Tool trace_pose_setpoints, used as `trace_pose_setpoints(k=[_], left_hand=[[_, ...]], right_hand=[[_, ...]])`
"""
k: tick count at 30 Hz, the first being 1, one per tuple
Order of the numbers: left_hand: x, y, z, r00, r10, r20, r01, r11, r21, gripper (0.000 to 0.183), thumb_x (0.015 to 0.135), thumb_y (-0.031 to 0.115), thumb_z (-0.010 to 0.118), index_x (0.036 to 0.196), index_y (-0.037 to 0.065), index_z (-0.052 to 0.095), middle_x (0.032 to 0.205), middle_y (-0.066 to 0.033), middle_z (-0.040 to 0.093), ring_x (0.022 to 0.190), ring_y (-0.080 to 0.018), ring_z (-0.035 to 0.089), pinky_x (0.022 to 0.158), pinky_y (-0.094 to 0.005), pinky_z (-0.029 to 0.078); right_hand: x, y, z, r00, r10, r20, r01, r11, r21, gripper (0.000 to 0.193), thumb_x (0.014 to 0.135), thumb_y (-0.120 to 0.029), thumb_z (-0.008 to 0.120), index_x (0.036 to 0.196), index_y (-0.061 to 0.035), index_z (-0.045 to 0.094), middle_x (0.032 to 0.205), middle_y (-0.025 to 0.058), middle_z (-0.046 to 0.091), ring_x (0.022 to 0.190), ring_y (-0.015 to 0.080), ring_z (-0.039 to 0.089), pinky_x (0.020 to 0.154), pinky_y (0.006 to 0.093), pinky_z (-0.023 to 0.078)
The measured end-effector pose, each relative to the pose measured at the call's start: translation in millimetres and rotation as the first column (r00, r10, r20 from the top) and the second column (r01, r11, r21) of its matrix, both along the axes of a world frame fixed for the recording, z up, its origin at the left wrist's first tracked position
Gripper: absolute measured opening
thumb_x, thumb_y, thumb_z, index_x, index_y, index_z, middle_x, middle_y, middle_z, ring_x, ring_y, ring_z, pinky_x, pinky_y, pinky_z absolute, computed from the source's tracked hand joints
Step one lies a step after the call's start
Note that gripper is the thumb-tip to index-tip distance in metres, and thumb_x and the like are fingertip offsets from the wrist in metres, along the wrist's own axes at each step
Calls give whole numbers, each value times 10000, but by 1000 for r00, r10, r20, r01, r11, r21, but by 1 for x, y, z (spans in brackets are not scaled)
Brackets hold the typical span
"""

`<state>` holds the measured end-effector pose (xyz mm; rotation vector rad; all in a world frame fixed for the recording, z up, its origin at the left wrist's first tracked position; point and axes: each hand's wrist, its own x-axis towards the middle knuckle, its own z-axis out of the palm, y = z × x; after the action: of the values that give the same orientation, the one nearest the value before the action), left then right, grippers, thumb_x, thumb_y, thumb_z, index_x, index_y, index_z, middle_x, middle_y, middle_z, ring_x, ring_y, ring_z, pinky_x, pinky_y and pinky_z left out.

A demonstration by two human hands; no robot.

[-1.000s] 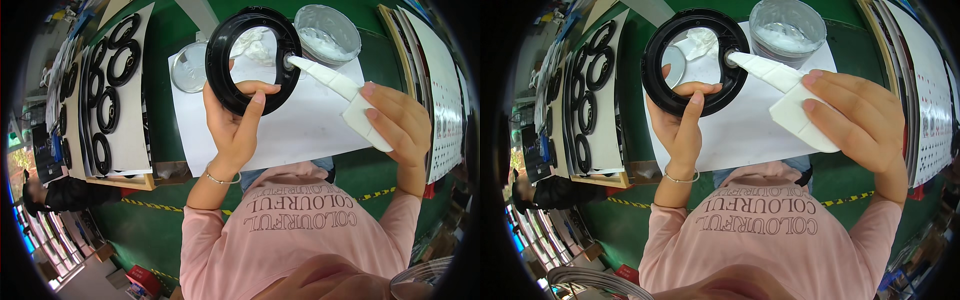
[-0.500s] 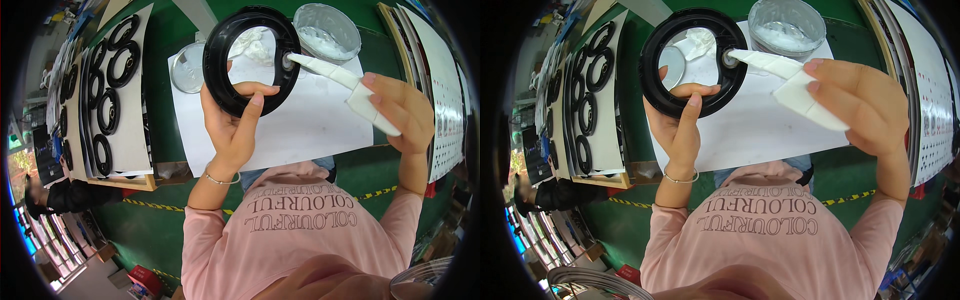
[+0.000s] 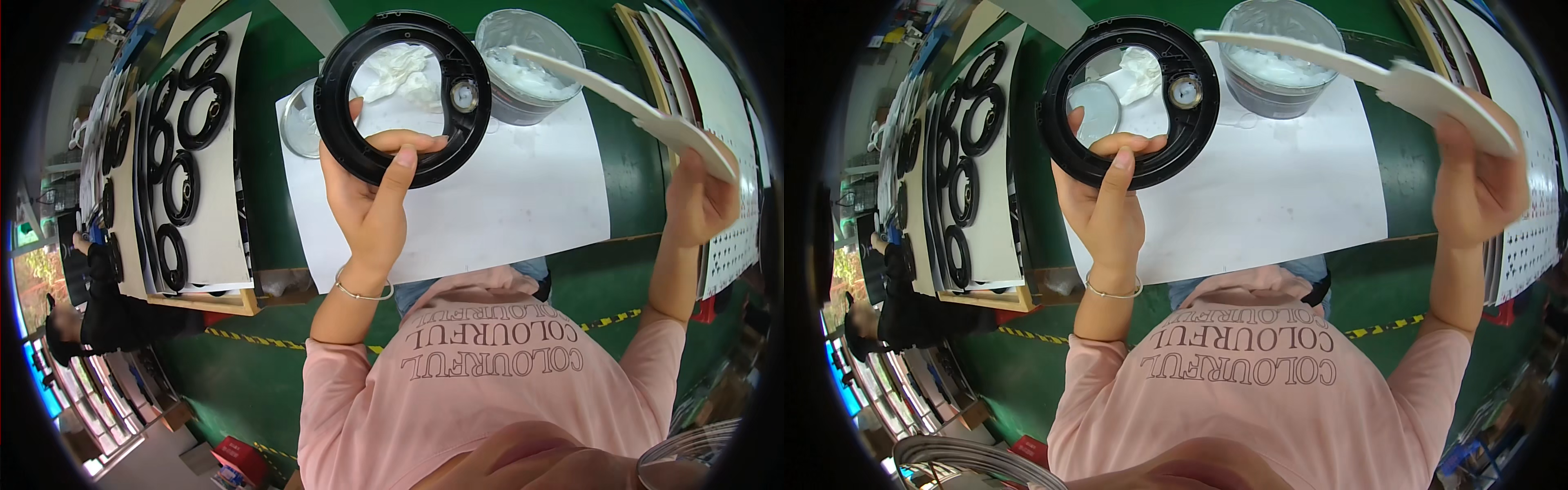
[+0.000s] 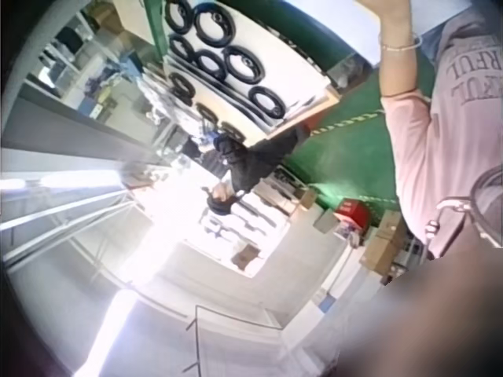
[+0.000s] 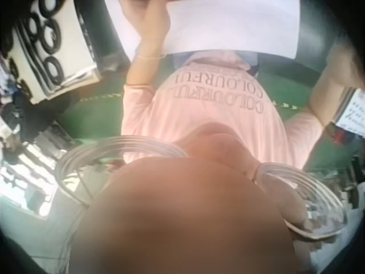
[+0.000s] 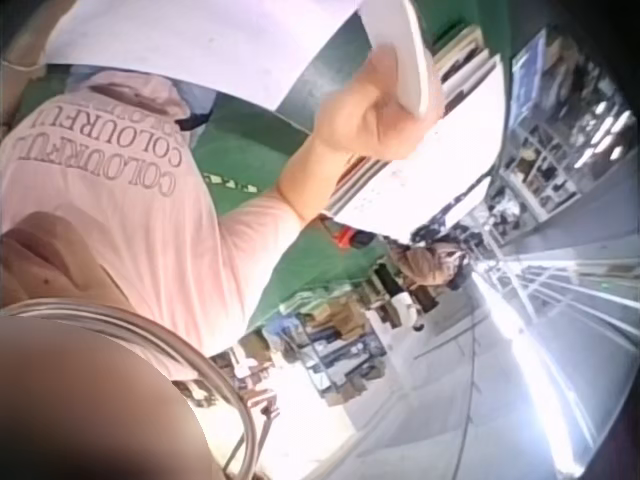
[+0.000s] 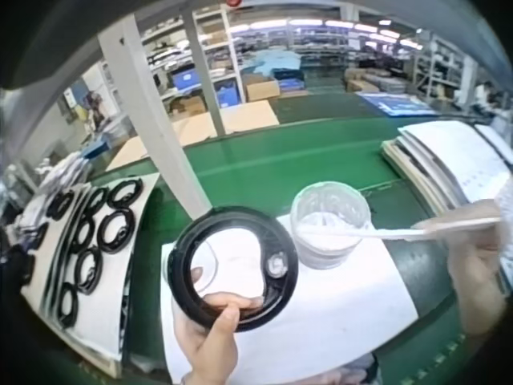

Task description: Applying white paste or adhesive to circular black plastic components using a plastic spatula.

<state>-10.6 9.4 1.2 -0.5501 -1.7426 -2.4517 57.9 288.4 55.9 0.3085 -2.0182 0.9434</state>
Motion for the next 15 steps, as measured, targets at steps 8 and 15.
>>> trace_pose_setpoints(k=[8,15], left_hand=[[1,-6,-2,977,-31,209,-5,986,167,472,829,-1,466,1233,-22,222,873,-172,588,824,-269,602,781,-352,483],[0,-12,-8,954,-42,295,-33,969,246,494,831,14,464,1259,23,218,882,-152,576,851,-268,594,791,-366,482]], right_hand=[[-24,9,-6,995,-12,96,-70,598,799,203,724,16,549,923,30,585,929,158,607,837,282,603,735,305,491],[35,26,-6,991,-56,123,-85,452,888,180,724,-22,554,896,21,590,932,176,607,867,307,599,740,344,501]])
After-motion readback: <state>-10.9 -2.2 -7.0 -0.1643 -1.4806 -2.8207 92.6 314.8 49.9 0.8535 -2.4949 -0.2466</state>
